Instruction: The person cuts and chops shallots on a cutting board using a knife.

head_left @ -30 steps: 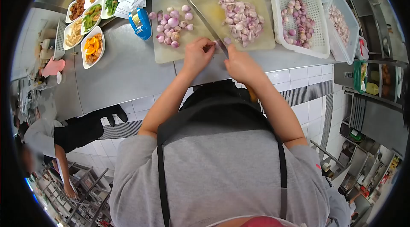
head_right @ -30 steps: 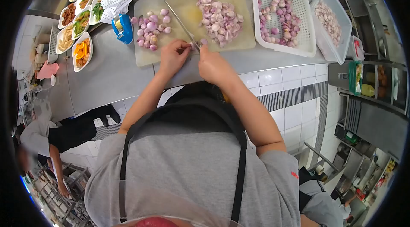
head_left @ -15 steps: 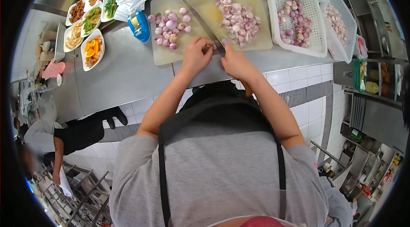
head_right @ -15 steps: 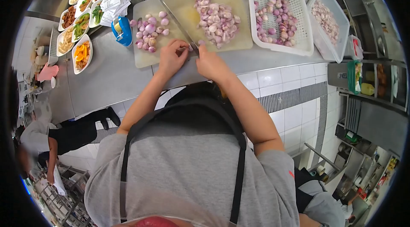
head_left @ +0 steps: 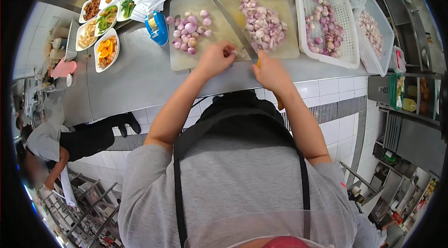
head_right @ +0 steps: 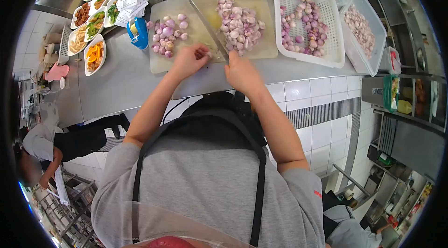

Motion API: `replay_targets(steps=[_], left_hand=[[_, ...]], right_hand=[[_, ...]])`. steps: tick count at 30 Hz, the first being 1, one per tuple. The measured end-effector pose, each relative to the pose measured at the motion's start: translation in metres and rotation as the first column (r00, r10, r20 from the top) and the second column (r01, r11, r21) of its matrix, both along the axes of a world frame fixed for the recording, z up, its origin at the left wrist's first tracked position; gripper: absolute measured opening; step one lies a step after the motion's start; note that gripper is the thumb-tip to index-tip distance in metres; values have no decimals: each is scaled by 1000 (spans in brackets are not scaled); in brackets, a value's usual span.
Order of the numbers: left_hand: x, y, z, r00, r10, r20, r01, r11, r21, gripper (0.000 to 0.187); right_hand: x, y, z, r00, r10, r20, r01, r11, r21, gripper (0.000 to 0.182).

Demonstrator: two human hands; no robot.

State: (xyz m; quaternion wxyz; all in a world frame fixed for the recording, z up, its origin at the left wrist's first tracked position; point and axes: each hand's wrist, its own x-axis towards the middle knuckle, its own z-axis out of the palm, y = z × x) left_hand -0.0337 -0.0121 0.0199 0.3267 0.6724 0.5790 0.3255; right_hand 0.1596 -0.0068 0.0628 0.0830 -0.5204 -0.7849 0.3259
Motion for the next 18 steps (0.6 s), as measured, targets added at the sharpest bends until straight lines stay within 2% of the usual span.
replay_targets(steps=[1, 2, 4, 5, 7, 10, 15, 18], left_hand=[[3, -2, -2, 976, 191, 104, -177, 976, -128, 19], [5, -4, -4, 976, 190, 104, -176, 976, -129, 19], [13, -8, -9, 912, 377, 161, -334, 911, -244, 19], [18, -8, -11, 913, 373, 164, -328, 912, -248, 19], [29, -7, -16, 815, 490, 311, -408, 865, -293, 15], [26, 0, -30, 770, 485, 414, -349, 864, -362, 15], [26, 2, -30, 721, 524, 454, -324, 834, -447, 15], [28, 2, -26, 688, 535, 490, -294, 823, -486, 12]], right_hand=[[-3, -4, 3, 999, -51, -5, 50, 995, -87, 26], [-4, -6, 1, 999, -51, -4, 51, 995, -89, 26], [-7, -11, -5, 998, -28, 47, 33, 995, -96, 27], [-9, -12, -5, 998, -33, 51, 38, 994, -98, 27], [-12, -13, 1, 997, -6, 82, 15, 994, -110, 27], [-12, -7, 2, 996, 29, 89, -21, 996, -88, 25], [-6, -12, 22, 993, 46, 112, -31, 991, -131, 24], [-14, -12, 4, 989, 43, 144, -24, 991, -131, 26]])
